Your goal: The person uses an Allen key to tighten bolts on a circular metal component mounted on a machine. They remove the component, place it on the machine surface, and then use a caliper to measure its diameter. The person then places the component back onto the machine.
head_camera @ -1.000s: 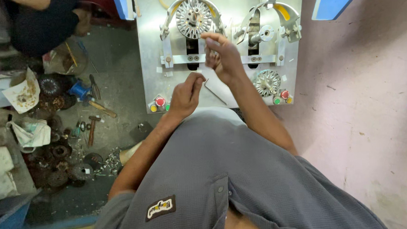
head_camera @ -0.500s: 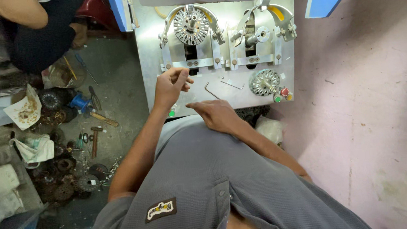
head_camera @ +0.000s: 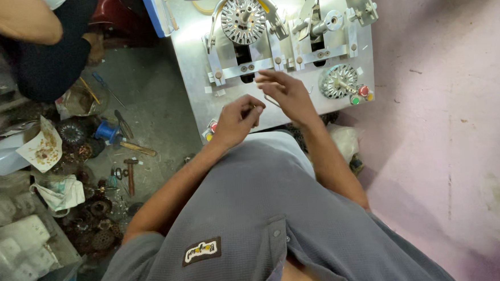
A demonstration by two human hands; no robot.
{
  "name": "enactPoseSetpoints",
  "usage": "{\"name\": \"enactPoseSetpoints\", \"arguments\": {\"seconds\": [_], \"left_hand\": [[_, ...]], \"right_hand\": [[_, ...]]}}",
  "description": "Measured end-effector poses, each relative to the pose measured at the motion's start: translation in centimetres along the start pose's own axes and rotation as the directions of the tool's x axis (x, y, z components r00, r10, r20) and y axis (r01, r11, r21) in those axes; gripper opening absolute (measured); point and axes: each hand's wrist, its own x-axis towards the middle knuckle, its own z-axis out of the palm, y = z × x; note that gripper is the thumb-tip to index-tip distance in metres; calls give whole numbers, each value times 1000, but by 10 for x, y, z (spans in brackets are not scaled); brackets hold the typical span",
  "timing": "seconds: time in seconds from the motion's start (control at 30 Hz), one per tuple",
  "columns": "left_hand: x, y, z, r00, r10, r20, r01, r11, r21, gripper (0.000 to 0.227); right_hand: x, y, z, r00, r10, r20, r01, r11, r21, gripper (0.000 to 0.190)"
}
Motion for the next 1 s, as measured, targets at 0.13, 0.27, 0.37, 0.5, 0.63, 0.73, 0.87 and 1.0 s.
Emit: {"name": "enactPoseSetpoints", "arguments": {"seconds": [0.13, 0.27, 0.37, 0.5, 0.63, 0.73, 0.87, 1.0], "left_hand": [[-13, -16, -3, 986, 94, 135, -132, 942, 308, 13], [-19, -57, -32, 990, 117, -77, -41, 765, 643, 24], [-19, -92, -44, 953, -9, -304, 236, 654, 719, 37], [-16, -124, -33, 880, -202, -429, 466, 543, 699, 47], [-9, -138, -17, 897, -195, -396, 440, 469, 766, 40], [-14, -136, -24, 989, 83, -119, 82, 353, 932, 33], [-8, -120, -29, 975, -146, -170, 218, 438, 872, 41], [-3, -107, -23, 924, -243, -295, 381, 521, 764, 54]], "right_hand": [[28, 24, 25, 980, 200, 13, -168, 785, 596, 26], [30, 33, 33, 969, 166, -182, -74, 901, 427, 20], [26, 36, 25, 966, 134, -222, -77, 966, 247, 22], [16, 38, 14, 981, 58, -187, -45, 996, 71, 30], [5, 39, -8, 996, 45, -81, -45, 999, -2, 30], [1, 42, -24, 998, 55, -24, -57, 992, -115, 30], [3, 46, -39, 997, 55, 46, -51, 996, -77, 26], [6, 50, -50, 993, 69, 96, -63, 996, -71, 26]]}}
